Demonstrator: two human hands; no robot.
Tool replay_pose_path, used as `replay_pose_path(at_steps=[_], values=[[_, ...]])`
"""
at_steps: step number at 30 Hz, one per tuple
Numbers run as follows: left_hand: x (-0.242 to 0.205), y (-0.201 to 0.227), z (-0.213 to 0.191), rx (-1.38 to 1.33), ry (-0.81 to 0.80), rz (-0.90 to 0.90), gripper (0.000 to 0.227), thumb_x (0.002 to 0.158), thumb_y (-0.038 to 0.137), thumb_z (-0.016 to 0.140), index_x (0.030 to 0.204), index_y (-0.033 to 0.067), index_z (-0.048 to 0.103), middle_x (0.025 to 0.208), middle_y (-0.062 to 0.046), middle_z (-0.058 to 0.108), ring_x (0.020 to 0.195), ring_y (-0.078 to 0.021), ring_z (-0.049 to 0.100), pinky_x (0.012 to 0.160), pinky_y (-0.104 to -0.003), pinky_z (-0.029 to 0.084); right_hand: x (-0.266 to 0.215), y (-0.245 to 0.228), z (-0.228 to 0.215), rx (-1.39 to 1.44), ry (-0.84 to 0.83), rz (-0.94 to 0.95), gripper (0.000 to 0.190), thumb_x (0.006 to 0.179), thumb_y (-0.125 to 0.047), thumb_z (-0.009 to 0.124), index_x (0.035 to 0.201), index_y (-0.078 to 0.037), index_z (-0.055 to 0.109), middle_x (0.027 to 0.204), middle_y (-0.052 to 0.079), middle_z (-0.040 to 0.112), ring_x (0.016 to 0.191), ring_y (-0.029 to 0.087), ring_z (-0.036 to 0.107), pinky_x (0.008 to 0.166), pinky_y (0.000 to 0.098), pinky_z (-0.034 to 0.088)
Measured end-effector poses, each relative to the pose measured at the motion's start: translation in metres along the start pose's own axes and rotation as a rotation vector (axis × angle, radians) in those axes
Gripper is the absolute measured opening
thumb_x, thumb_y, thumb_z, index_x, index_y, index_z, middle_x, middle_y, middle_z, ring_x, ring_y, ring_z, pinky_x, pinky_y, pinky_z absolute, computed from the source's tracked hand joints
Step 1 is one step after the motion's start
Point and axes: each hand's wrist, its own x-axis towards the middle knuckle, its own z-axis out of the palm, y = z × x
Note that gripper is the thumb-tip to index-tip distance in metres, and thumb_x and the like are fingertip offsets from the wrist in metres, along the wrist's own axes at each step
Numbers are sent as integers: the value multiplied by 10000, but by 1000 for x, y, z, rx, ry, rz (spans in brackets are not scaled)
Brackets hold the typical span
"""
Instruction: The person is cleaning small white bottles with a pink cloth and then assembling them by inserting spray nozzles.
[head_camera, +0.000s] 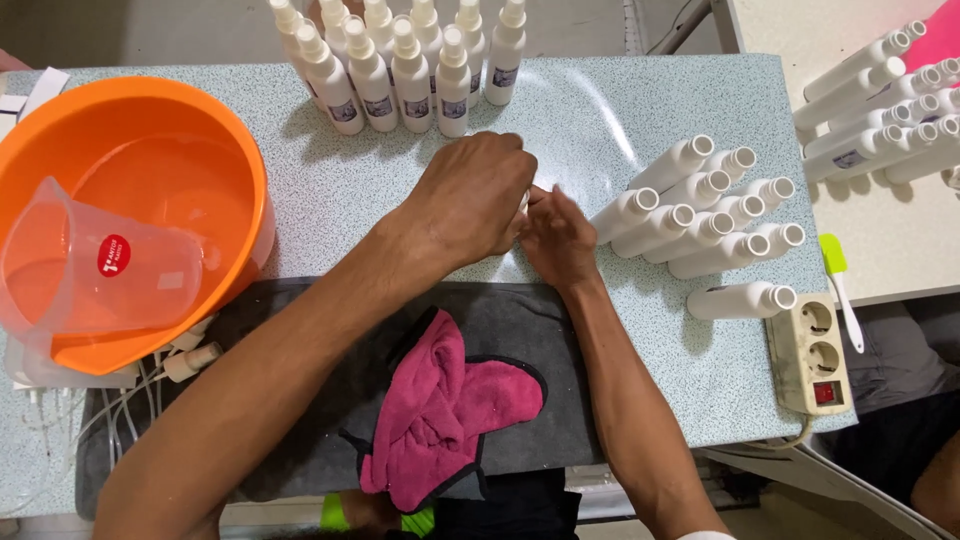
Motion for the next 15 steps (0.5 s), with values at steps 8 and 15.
replay_pose_path(at_steps=[8,15], values=[[-1,14,-18,-183,-77,10,209,636,-132,801,833,-127,729,794,-257,649,739,-470,698,651,-558,606,3,14,-11,-129,-84,-72,1140,827,-938,173,1232,-19,715,1135,134,706,1106,274,667,1079,407,466],[-10,17,-32,-203,-119,16,243,644,-182,769,874,-106,748,836,-234,653,736,-470,708,633,-544,613,0,1,7,-459,-229,-134,953,499,-209,1062,1327,-6,636,1206,139,707,1142,260,632,1061,426,476]])
